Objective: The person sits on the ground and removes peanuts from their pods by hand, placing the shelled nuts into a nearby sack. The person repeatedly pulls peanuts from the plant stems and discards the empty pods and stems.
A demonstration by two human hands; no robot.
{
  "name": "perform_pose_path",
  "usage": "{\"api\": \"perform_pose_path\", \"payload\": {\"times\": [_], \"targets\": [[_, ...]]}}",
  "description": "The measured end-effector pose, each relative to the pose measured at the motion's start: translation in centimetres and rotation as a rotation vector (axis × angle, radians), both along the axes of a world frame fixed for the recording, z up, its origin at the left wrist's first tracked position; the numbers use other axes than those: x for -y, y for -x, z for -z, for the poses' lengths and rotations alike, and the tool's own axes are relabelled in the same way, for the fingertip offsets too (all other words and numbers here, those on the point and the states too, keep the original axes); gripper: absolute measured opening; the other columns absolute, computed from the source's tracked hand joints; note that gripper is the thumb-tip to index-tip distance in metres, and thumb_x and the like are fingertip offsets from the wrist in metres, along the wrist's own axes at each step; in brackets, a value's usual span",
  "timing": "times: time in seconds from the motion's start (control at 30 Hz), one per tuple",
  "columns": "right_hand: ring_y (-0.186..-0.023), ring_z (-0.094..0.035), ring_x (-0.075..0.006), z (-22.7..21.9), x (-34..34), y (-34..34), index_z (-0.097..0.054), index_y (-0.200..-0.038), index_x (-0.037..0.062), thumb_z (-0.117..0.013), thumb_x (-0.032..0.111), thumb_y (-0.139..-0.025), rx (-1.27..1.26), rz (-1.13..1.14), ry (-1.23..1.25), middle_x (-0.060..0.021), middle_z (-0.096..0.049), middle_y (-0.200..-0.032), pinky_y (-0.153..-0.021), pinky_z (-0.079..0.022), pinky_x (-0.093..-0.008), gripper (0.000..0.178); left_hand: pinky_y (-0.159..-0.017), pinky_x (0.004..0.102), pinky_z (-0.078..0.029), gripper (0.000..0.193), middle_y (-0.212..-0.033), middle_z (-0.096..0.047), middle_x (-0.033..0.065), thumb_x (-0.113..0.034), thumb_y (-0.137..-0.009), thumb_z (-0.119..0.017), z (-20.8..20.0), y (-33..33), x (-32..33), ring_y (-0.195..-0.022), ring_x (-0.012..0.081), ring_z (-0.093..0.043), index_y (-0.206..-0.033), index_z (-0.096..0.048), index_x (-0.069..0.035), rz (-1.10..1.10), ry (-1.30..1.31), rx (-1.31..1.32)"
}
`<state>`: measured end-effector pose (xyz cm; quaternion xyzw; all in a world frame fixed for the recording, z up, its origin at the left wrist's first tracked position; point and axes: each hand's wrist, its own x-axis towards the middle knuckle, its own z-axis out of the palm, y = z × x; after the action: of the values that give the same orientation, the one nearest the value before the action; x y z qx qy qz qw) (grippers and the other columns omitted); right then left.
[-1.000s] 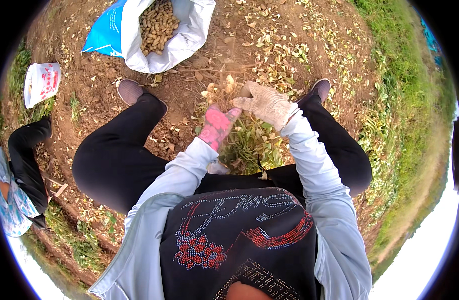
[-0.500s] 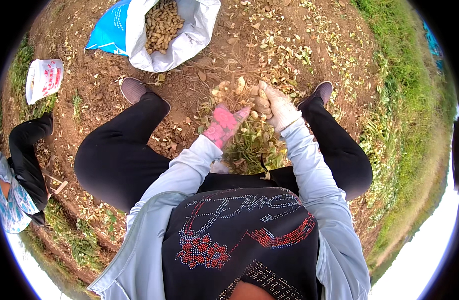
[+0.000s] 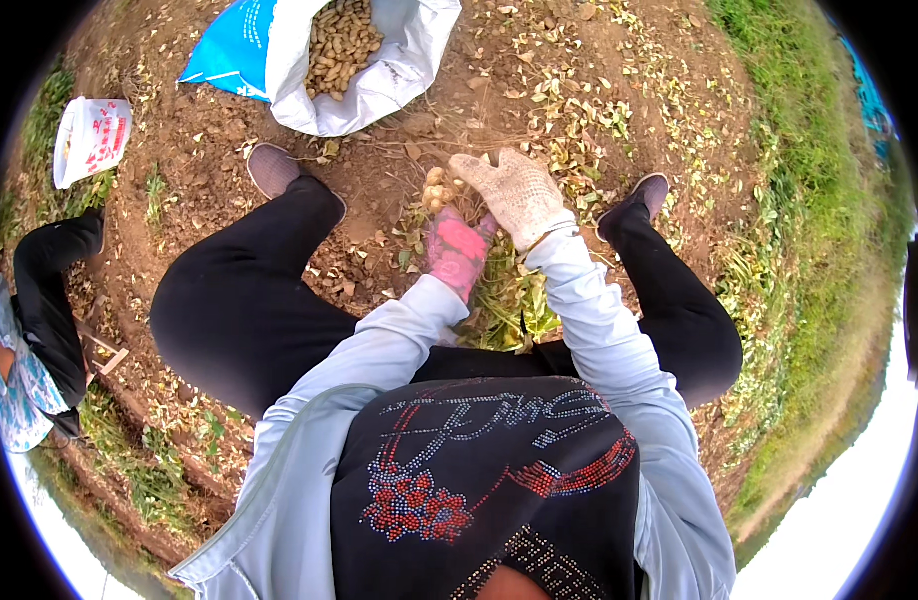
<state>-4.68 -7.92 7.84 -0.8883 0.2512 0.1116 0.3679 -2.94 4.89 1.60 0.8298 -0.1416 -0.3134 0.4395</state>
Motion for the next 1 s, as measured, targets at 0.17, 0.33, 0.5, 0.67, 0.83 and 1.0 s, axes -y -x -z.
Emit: {"api": "perform_pose_path", "payload": {"times": [0.17, 0.33, 0.5, 0.67, 0.83, 1.0], "targets": [[-0.061, -0.051, -0.0113, -1.1, -1.2, -0.6, -0.059, -0.091, 0.0052, -0.058, 0.037, -0.089, 0.046, 0.605, -0.669, -0.0018, -0.055, -0.070, -0.054, -0.041, -0.0250, 0.032, -0.083, 0.0307, -0.049, 0.042, -0.103, -0.065, 0.0073, -0.027, -0.087, -0.064, 1.1, -0.1, -0.2, -0.095, 0.0155, -0.061, -0.120, -0.056, -0.002, -0.110, 0.209, -0.103], [-0.062, -0.045, -0.0104, 1.6, -0.3, 1.5, -0.060, -0.096, 0.0068, -0.054, 0.041, -0.091, 0.107, 0.822, -0.972, -0.0006, -0.051, -0.072, -0.054, -0.038, -0.0240, 0.035, -0.073, 0.0393, -0.049, 0.047, -0.087, -0.061, 0.0208, -0.037, -0.078, -0.072, 0.4, -0.8, 0.0, -0.080, 0.0316, -0.059, -0.093, -0.055, 0.004, -0.032, 0.012, -0.141], [-0.051, -0.038, -0.0057, 4.4, 0.0, 2.1, -0.061, -0.099, 0.0047, -0.046, 0.044, -0.095, 0.200, 0.899, -1.313, 0.0050, -0.046, -0.066, -0.045, -0.032, -0.0203, 0.042, -0.076, 0.0396, -0.048, 0.052, -0.088, -0.062, 0.0222, -0.041, -0.080, -0.069, 5.8, 0.7, -0.1, -0.081, 0.0321, -0.060, -0.095, -0.054, 0.007, -0.177, 0.284, -0.197], [-0.063, -0.051, -0.0104, 6.1, 1.6, 2.9, -0.056, -0.108, 0.0051, -0.048, 0.040, -0.096, 0.353, 1.147, -1.115, -0.0011, -0.054, -0.078, -0.051, -0.042, -0.0195, 0.038, -0.074, 0.0390, -0.048, 0.058, -0.085, -0.062, 0.0235, -0.046, -0.081, -0.068, 0.7, -0.8, -0.5, -0.080, 0.0329, -0.061, -0.093, -0.052, 0.009, -0.114, -0.069, -0.135], [-0.079, -0.057, -0.0195, 10.7, 5.2, 5.9, -0.051, -0.115, 0.0015, -0.048, 0.034, -0.097, 0.169, 1.348, -1.151, -0.0084, -0.055, -0.095, -0.070, -0.054, -0.0285, 0.037, -0.063, 0.0381, -0.047, 0.065, -0.075, -0.059, 0.0190, -0.054, -0.077, -0.068, 1.6, -1.5, -1.1, -0.068, 0.0288, -0.056, -0.084, -0.053, 0.009, -0.087, -0.129, -0.089], [-0.111, -0.046, -0.0343, 7.4, 5.1, -1.8, -0.027, -0.135, -0.0022, -0.045, 0.056, -0.091, 0.505, 0.848, -1.579, -0.0189, -0.046, -0.117, -0.105, -0.033, -0.0509, 0.075, -0.064, 0.0395, -0.047, 0.062, -0.072, -0.059, 0.0209, -0.052, -0.079, -0.067, 3.5, -1.2, -1.4, -0.068, 0.0334, -0.058, -0.082, -0.051, 0.008, -0.120, -0.052, -0.088]]}}
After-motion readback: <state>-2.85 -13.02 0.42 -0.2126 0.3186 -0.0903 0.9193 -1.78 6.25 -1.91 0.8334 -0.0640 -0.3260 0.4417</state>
